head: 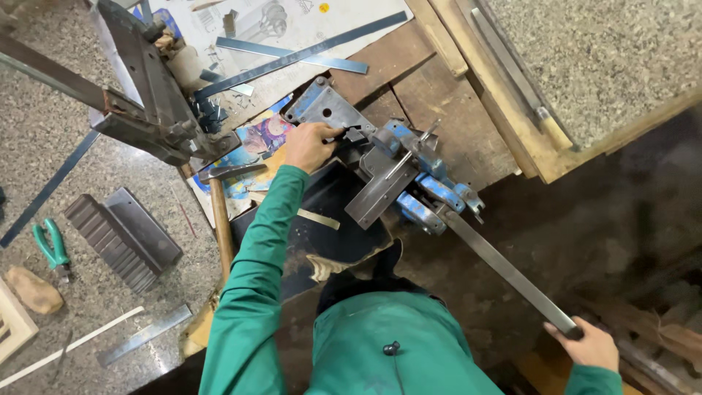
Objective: The person repeatedly hammers a small wooden piece against a metal anvil to shape it, then uses a bandsaw to trim the edges. The person inspects the piece between steps and continues the cycle of hammering and cutting.
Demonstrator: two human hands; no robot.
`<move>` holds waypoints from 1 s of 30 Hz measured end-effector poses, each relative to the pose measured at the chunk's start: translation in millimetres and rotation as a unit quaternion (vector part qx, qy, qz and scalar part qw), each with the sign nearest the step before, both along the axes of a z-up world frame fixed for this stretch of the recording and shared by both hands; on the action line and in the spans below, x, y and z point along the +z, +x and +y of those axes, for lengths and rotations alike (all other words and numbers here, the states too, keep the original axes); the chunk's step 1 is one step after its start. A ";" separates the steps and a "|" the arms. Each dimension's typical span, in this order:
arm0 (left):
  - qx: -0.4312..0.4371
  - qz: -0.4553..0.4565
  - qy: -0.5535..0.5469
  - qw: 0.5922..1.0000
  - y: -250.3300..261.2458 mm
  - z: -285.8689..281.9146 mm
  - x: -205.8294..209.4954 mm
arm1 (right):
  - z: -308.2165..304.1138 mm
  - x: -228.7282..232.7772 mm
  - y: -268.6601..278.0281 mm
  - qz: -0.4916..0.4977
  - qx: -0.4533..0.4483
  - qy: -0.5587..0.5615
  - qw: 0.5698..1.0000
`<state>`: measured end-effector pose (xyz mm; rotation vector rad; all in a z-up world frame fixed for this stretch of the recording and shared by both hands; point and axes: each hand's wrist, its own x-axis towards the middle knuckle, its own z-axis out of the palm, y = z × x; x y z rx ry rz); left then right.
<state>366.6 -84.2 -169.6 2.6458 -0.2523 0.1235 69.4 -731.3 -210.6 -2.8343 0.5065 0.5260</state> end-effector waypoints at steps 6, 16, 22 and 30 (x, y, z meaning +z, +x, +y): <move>-0.001 -0.002 0.032 0.999 1.2 5.6 5.5 | -3.5 -4.9 7.3 0.135 -0.044 -0.058 0.988; -0.001 -0.023 0.014 1.000 -5.8 5.3 0.1 | -1.3 2.2 0.2 0.153 -0.077 -0.043 0.984; 0.031 -0.009 0.016 0.999 -4.9 -4.1 3.7 | -11.8 17.2 13.2 0.119 -0.063 -0.033 0.990; 0.020 -0.194 -0.063 0.979 -48.4 -13.9 102.3 | 43.5 -3.9 18.0 0.065 -0.032 0.073 0.995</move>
